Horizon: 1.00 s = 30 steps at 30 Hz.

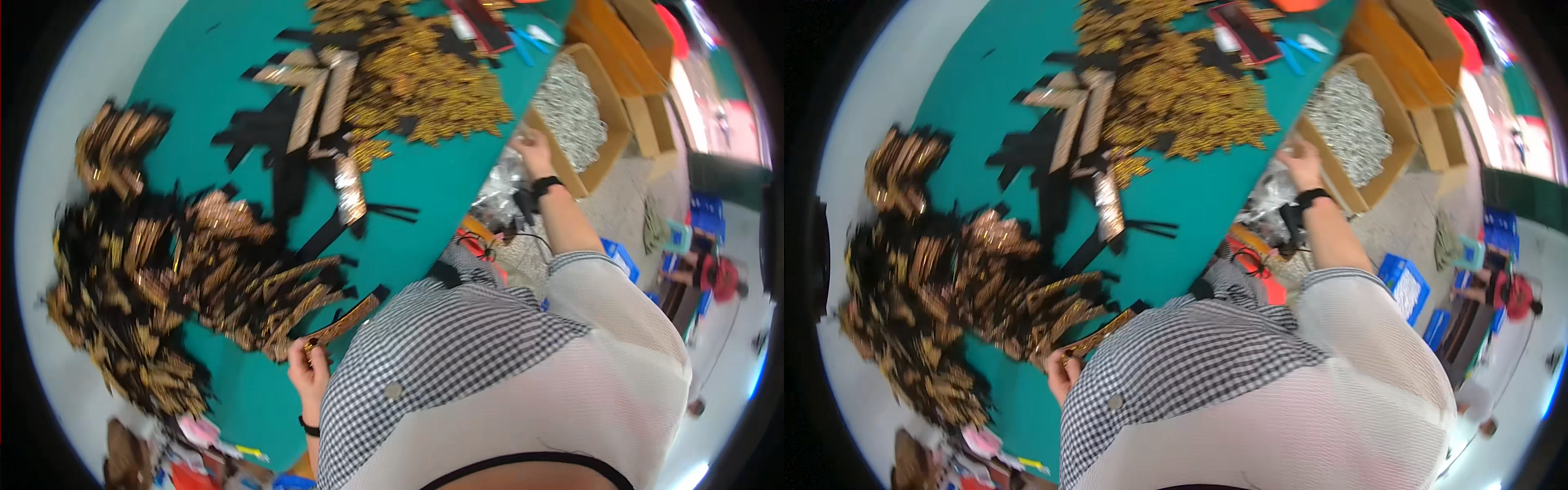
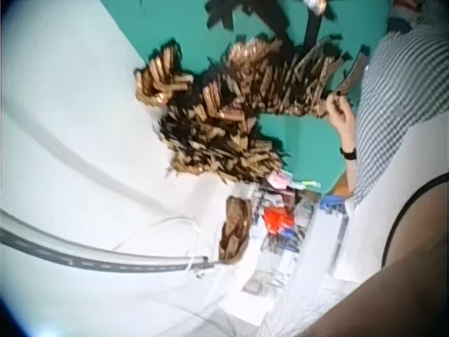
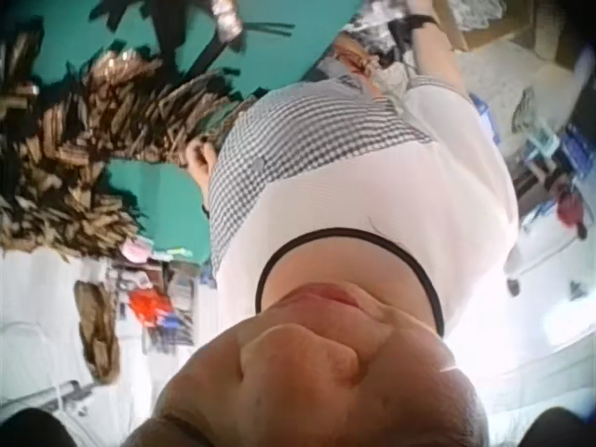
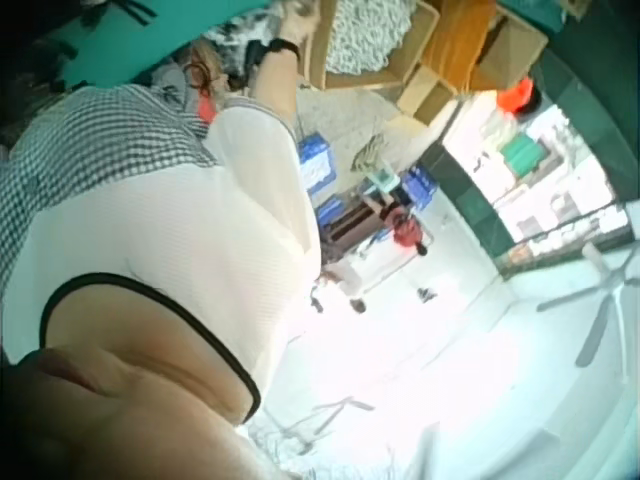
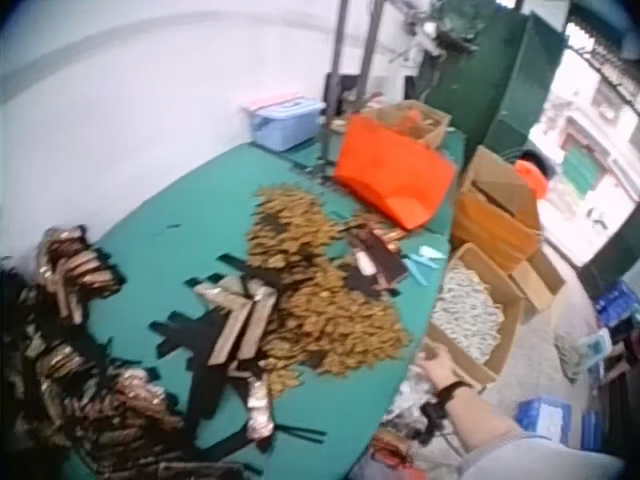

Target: Inspecting, organizing, and applying glue to decorative sequined shoe components.

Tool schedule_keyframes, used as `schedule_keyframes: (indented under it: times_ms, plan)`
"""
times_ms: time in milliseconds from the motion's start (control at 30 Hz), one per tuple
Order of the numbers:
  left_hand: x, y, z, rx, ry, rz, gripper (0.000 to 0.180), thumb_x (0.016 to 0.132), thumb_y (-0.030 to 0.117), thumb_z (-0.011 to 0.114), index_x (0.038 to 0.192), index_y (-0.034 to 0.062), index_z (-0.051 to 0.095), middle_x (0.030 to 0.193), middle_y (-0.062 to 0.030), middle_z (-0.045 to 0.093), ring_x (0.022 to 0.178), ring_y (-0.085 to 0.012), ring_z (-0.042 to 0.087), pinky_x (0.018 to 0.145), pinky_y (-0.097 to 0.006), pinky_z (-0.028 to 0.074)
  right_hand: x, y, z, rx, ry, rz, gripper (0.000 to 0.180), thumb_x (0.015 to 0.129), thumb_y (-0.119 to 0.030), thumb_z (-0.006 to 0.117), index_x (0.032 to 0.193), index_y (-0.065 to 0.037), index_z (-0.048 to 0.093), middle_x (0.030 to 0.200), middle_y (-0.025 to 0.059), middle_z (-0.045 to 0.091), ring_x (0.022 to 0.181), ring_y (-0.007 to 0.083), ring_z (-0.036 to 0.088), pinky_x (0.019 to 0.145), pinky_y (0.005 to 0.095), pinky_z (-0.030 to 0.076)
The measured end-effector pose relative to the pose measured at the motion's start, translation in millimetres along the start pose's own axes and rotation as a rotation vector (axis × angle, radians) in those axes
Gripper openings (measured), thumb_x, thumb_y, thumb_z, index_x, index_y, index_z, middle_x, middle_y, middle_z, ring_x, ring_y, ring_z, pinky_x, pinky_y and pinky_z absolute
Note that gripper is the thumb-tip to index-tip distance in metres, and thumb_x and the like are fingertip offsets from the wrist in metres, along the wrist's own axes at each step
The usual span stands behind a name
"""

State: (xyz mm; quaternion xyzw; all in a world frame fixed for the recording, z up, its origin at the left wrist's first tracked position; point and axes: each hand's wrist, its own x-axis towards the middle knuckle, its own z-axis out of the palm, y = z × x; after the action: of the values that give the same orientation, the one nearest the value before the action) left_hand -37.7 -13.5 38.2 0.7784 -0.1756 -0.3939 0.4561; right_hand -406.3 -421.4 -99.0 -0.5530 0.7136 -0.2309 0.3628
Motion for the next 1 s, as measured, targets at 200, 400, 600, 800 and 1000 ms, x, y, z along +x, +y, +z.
schedule_keyframes:
  times_ms: [200,400,600,800,1000]
  plan:
    - [-6.5,-41.3,1.0,0.721,0.368,0.401,0.021,0.084,0.012,0.060,0.100,0.0013,0.052,0.086,-0.0108,0.054,0.075,-0.0214,0.050,0.065,-0.034,0.042,1.9,-20.4,-20.9,-0.529,0.657,-0.161,0.064,0.065,-0.039,0.072,0.114,-0.003,0.052,0.108,0.0178,0.054,0.096,0.0307,0.055,0.086,0.0391,0.043]
    - [12.9,-23.3,-0.3,0.636,0.525,0.236,0.019,0.082,0.015,0.064,0.097,0.0046,0.058,0.079,-0.0082,0.049,0.061,-0.0171,0.046,0.053,-0.030,0.039,-96.3,-168.0,71.9,-0.099,-0.248,-0.795,0.012,0.076,-0.013,0.061,0.084,-0.004,0.061,0.085,0.0111,0.059,0.083,0.0264,0.058,0.073,0.0344,0.047]
    - [15.6,-28.5,16.1,0.428,0.622,0.093,0.019,0.081,0.014,0.065,0.083,0.0038,0.050,0.056,-0.0015,0.048,0.045,-0.0108,0.043,0.043,-0.022,0.038,-92.7,-248.8,175.9,-0.291,-0.187,-0.869,0.026,0.077,-0.024,0.057,0.095,-0.005,0.060,0.090,0.0150,0.060,0.087,0.0316,0.058,0.073,0.0401,0.047]
    - [5.3,-30.9,15.4,0.477,0.475,0.262,0.024,0.081,0.013,0.064,0.067,0.0042,0.047,0.049,-0.0034,0.044,0.041,-0.0103,0.042,0.039,-0.023,0.033,-88.8,-285.7,230.3,-0.678,-0.494,-0.762,0.035,0.078,-0.032,0.054,0.103,-0.008,0.057,0.087,0.0140,0.064,0.085,0.0314,0.061,0.071,0.0412,0.048]
    - [14.5,28.8,7.0,0.397,0.396,0.448,0.020,0.078,0.008,0.065,0.068,0.0044,0.048,0.055,-0.0058,0.048,0.043,-0.0135,0.044,0.040,-0.025,0.034,-88.8,-272.9,248.2,-0.091,-0.300,-0.470,0.027,0.071,-0.016,0.060,0.097,-0.008,0.058,0.086,0.0169,0.063,0.084,0.0333,0.060,0.071,0.0410,0.047]
